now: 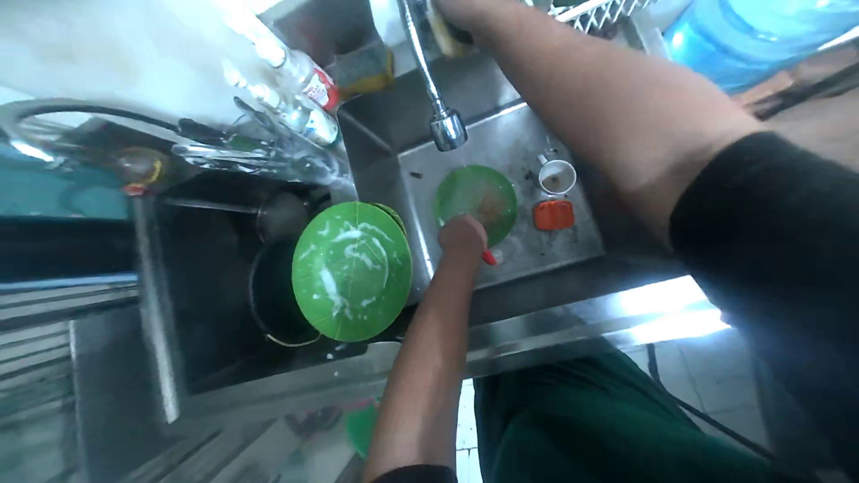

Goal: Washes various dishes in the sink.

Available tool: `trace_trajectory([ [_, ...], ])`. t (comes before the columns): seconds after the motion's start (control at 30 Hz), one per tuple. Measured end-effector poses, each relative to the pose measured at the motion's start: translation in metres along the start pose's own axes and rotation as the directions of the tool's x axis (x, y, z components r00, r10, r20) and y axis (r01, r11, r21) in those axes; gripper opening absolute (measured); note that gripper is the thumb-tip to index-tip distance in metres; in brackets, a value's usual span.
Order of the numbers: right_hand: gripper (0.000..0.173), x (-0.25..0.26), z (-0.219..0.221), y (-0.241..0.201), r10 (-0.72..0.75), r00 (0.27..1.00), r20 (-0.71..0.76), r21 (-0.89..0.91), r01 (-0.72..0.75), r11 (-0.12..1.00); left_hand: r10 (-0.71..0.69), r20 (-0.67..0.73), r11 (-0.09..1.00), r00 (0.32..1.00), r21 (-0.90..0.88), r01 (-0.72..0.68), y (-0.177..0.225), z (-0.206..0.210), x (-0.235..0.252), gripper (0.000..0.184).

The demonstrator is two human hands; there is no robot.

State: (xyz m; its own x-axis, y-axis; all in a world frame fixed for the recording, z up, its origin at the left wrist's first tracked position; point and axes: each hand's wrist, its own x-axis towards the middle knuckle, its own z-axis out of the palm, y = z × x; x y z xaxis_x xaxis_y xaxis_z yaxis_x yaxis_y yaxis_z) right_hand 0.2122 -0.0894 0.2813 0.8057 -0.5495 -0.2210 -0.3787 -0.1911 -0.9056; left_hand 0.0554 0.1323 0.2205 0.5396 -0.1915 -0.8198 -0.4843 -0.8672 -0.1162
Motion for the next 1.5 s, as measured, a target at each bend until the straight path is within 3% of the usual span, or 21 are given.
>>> trace_trajectory([
  [0.07, 0.059, -0.044, -0.012, -0.001, 0.069, 0.997, -0.019, -0.077, -0.07, 0.995, 0.046, -0.071, 0.987, 0.996, -0.148, -0.056, -0.01, 0.0, 0.0, 0.036],
  [0.13, 0.058, -0.1, -0.025, 0.012, 0.002, 1.0, -0.002, -0.129, -0.003, 0.992, 0.077, -0.165, 0.899, 0.983, -0.414, -0.14, -0.022, 0.007, 0.002, 0.043],
  [0.2, 0.058, -0.161, -0.037, 0.049, -0.071, 0.997, 0.029, -0.115, 0.074, 0.991, 0.118, -0.303, 0.697, 0.945, -0.652, -0.297, -0.035, 0.027, 0.002, 0.045],
  [0.27, 0.054, -0.216, -0.051, 0.095, -0.021, 0.996, 0.088, -0.008, 0.022, 1.0, 0.12, -0.409, 0.451, 0.904, -0.789, -0.417, -0.04, 0.046, -0.01, 0.046],
  [0.33, 0.051, -0.256, -0.055, 0.14, 0.143, 0.979, 0.148, 0.131, -0.163, 0.978, 0.117, -0.486, 0.27, 0.866, -0.823, -0.499, -0.041, 0.061, -0.027, 0.05],
  [0.43, 0.049, -0.284, -0.045, 0.162, 0.288, 0.924, 0.252, 0.288, -0.356, 0.889, 0.147, -0.553, 0.171, 0.82, -0.803, -0.571, -0.035, 0.078, -0.044, 0.054],
  [0.6, 0.056, -0.304, -0.036, 0.156, 0.173, 0.868, 0.465, 0.408, -0.384, 0.828, 0.116, -0.607, 0.095, 0.786, -0.781, -0.617, -0.03, 0.099, -0.052, 0.056],
  [0.73, 0.046, -0.312, -0.038, 0.159, 0.111, 0.894, 0.434, 0.342, -0.277, 0.898, 0.147, -0.598, 0.176, 0.788, -0.768, -0.616, -0.039, 0.103, -0.061, 0.052],
  [0.87, 0.031, -0.32, -0.028, 0.157, 0.172, 0.935, 0.312, 0.229, -0.25, 0.941, 0.177, -0.601, 0.455, 0.78, -0.653, -0.606, -0.049, 0.097, -0.07, 0.048],
  [0.93, 0.03, -0.325, -0.022, 0.159, 0.143, 0.948, 0.283, 0.175, -0.198, 0.965, 0.256, -0.529, 0.608, 0.809, -0.563, -0.56, -0.052, 0.084, -0.079, 0.046],
  [1.0, 0.027, -0.332, -0.015, 0.159, 0.08, 0.957, 0.277, 0.102, -0.112, 0.988, 0.37, -0.454, 0.678, 0.811, -0.465, -0.57, -0.052, 0.075, -0.081, 0.045],
  [1.07, 0.029, -0.337, -0.01, 0.156, 0.063, 0.961, 0.271, 0.043, -0.077, 0.996, 0.422, -0.487, 0.65, 0.765, -0.426, -0.63, -0.054, 0.079, -0.077, 0.041],
  [1.2, 0.031, -0.338, -0.01, 0.152, 0.001, 0.952, 0.306, -0.009, 0.002, 1.0, 0.444, -0.668, 0.54, 0.598, -0.333, -0.773, -0.068, 0.087, -0.065, 0.035],
  [1.33, 0.029, -0.335, -0.003, 0.143, -0.032, 0.912, 0.408, -0.197, 0.122, 0.973, 0.668, -0.523, 0.544, 0.53, -0.144, -0.827, -0.084, 0.068, -0.057, 0.033],
  [1.43, 0.024, -0.323, 0.006, 0.139, -0.17, 0.876, 0.451, -0.263, 0.313, 0.913, 0.756, -0.43, 0.525, 0.494, -0.053, -0.849, -0.088, 0.057, -0.047, 0.034],
  [1.5, 0.021, -0.31, 0.012, 0.145, -0.251, 0.86, 0.445, -0.244, 0.386, 0.89, 0.725, -0.514, 0.504, 0.459, -0.057, -0.862, -0.093, 0.059, -0.038, 0.031],
])
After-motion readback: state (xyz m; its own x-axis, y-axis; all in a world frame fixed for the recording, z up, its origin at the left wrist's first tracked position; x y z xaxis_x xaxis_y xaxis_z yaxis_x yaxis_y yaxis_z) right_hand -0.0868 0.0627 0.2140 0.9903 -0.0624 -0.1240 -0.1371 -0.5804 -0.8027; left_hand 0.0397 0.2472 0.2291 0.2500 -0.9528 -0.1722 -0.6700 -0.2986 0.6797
